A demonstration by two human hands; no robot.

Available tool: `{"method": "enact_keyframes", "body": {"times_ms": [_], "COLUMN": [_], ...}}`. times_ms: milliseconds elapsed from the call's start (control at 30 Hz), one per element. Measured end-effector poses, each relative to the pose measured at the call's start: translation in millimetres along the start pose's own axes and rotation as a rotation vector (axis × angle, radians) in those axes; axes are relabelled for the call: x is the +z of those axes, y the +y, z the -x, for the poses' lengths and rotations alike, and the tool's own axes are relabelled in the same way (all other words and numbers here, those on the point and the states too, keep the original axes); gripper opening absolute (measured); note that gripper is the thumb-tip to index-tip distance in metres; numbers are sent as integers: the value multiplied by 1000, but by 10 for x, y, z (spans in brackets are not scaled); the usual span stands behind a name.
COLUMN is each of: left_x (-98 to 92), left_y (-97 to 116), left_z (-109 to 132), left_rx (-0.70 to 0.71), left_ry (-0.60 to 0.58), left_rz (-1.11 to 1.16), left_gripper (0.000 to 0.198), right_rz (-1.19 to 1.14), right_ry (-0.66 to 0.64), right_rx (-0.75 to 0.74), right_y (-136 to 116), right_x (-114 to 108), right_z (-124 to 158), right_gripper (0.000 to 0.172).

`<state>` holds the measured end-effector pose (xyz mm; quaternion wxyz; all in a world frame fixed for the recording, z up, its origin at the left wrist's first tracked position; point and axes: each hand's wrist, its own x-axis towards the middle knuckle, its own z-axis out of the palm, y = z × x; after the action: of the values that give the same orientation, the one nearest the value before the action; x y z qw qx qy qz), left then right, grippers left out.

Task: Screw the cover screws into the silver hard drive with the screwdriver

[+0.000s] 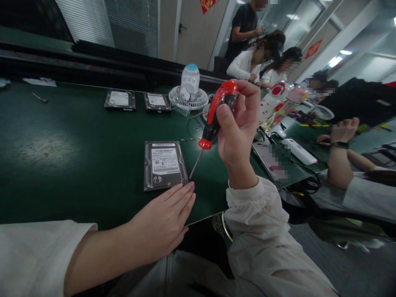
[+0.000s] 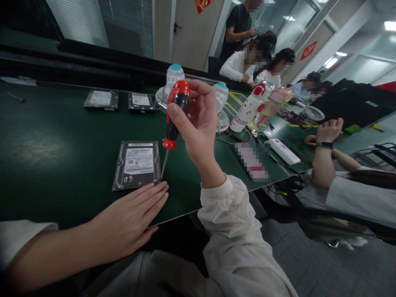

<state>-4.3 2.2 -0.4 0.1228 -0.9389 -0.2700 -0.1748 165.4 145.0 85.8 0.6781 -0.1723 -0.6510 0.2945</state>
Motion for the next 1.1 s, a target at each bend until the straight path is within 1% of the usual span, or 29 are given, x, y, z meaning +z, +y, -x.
{"method": "enact_keyframes", "body": {"times_ms": [67,100,200,267,400,467,567,667,733,800,900,967,1033,1100], "left_x": [-1,-2,-3,-3,7,13,16,8,2,-1,-2,-3,-3,-2], "left_y": [0,-1,0,2,3,1,-2,-1,0,1,1,1,1,2], "left_z": [1,3,13,20,26,24,17,11,10,10,11,11,11,11], "left_rx": [-1,0,6,6,6,5,5,9,9,5,7,9,7,4], "left_ry": [-7,-12,-11,-3,3,8,9,9,12,15,10,7,10,17], "left_rz": [-2,-1,6,7,7,9,12,8,2,-5,-10,-11,-13,-16], "left_gripper": [60,60,61,60,61,61,62,61,60,60,61,61,60,60], "right_rz": [8,10,9,-19,-17,5,-92,-182,-199,-169,-17,48,8,-100], "right_ry": [-10,-17,-33,-47,-30,-27,-107,-180,-176,-132,-60,-55,-78,-119], "right_rx": [-15,1,108,138,63,60,78,78,52,16,-7,6,24,35], "right_y": [-1,-2,-9,-17,-46,-58,-46,8,42,50,9,-22,-28,-7], "right_x": [-11,-18,-31,-28,-7,-2,-18,-48,-57,-52,-27,-16,-14,-20], "right_z": [1,3,12,19,31,33,21,-8,-22,-19,11,31,37,27], "right_gripper": [33,32,35,38,32,31,31,38,39,38,32,30,32,31]}}
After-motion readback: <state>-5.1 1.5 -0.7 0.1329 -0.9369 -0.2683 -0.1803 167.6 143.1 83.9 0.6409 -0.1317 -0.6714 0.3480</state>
